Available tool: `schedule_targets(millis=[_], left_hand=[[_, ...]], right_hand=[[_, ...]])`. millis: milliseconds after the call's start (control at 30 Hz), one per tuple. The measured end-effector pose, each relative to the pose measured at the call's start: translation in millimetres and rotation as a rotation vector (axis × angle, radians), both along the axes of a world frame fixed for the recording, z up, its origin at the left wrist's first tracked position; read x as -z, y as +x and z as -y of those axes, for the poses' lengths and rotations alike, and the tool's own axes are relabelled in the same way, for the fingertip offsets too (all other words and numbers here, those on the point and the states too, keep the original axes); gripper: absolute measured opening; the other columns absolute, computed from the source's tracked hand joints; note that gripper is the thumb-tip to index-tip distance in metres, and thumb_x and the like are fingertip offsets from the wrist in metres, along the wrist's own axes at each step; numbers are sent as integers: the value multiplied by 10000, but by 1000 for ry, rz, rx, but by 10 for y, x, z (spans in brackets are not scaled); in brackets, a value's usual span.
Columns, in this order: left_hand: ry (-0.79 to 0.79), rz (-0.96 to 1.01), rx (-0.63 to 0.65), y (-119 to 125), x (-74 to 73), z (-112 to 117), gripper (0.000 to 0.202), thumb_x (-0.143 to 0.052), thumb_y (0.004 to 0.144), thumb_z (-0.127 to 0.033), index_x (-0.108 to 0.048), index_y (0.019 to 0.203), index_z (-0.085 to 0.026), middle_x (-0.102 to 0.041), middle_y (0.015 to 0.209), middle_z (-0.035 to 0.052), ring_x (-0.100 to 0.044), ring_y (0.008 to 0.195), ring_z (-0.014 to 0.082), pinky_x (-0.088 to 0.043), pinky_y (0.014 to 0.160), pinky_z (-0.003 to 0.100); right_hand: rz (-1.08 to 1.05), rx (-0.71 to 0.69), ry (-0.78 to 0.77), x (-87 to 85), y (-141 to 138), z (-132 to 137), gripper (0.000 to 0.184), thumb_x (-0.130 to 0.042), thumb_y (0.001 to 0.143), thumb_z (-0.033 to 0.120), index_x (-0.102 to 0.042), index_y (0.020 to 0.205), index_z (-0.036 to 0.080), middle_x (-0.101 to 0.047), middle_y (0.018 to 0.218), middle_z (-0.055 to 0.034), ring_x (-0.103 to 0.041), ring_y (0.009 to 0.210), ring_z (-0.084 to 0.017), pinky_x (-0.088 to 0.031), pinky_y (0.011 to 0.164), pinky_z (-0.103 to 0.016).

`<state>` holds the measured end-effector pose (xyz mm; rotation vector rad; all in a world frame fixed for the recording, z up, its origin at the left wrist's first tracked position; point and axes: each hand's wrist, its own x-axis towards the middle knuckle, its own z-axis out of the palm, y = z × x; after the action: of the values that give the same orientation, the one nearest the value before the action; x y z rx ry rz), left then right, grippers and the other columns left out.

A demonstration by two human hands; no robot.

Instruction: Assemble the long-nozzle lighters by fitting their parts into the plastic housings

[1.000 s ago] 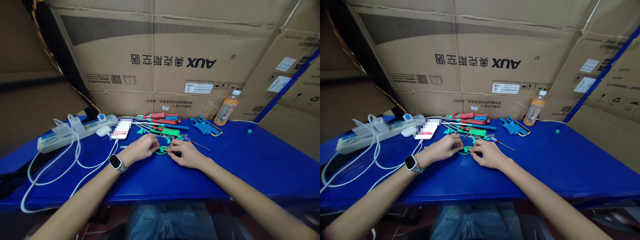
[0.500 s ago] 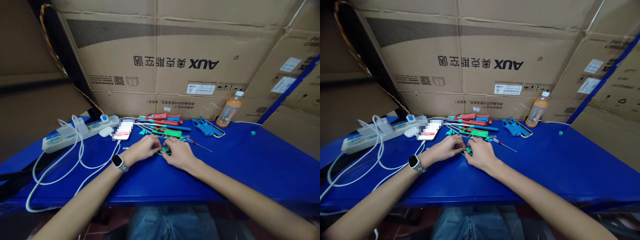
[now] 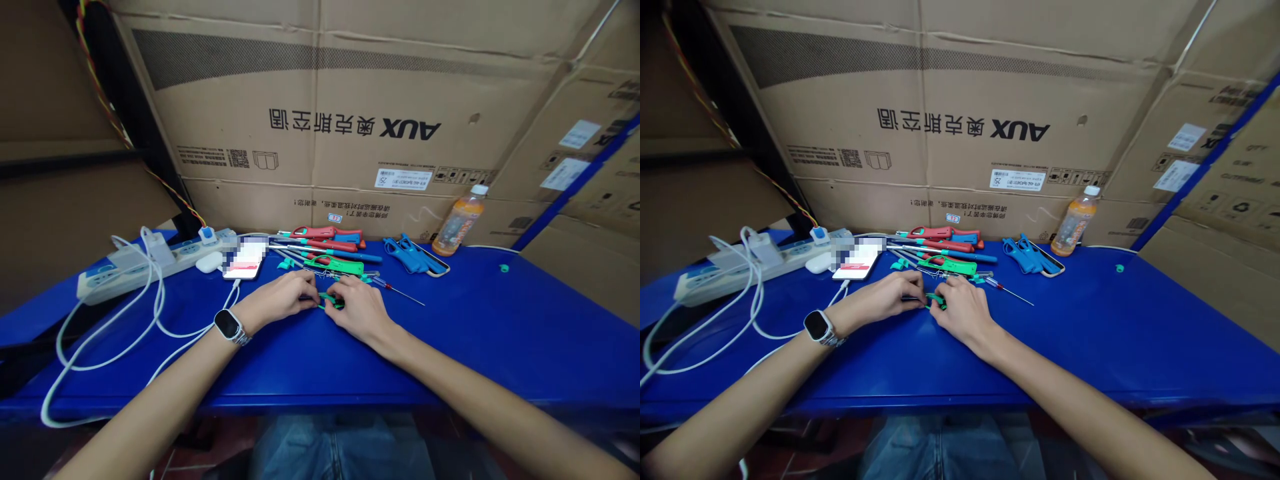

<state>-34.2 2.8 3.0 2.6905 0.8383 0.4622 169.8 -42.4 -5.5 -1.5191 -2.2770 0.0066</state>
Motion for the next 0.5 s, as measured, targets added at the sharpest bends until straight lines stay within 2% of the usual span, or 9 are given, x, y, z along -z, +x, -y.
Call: schedule_targets(millis=[133, 300, 500], left_hand=[[-9, -9, 7, 11, -3, 5, 159, -602, 912, -248, -750, 908, -190, -595, 898, 41, -591, 799, 156, -458, 756, 268], [-19, -29, 7, 7, -30, 18, 164, -600, 913, -229, -754, 895, -176, -598, 891, 45, -585, 791, 154, -461, 762, 272], [-22, -1, 10, 9, -13, 7, 185, -589, 920, -255, -753, 882, -179, -597, 868, 40, -581, 759, 147, -461, 731, 266]], right_hand=[[50, -30, 55, -4, -5, -8, 164, -598, 859, 319, -717, 904, 216, -710, 987, -72, -585, 1012, -238, -443, 670, -291], [51, -75, 66, -5, 22, -8, 168, -558, 887, 271, -694, 976, 227, -713, 965, -45, -584, 968, -223, -430, 664, -286], [62, -71, 34, -19, 13, -4, 178, -538, 901, 256, -714, 904, 235, -690, 922, -55, -585, 975, -225, -432, 652, -279]])
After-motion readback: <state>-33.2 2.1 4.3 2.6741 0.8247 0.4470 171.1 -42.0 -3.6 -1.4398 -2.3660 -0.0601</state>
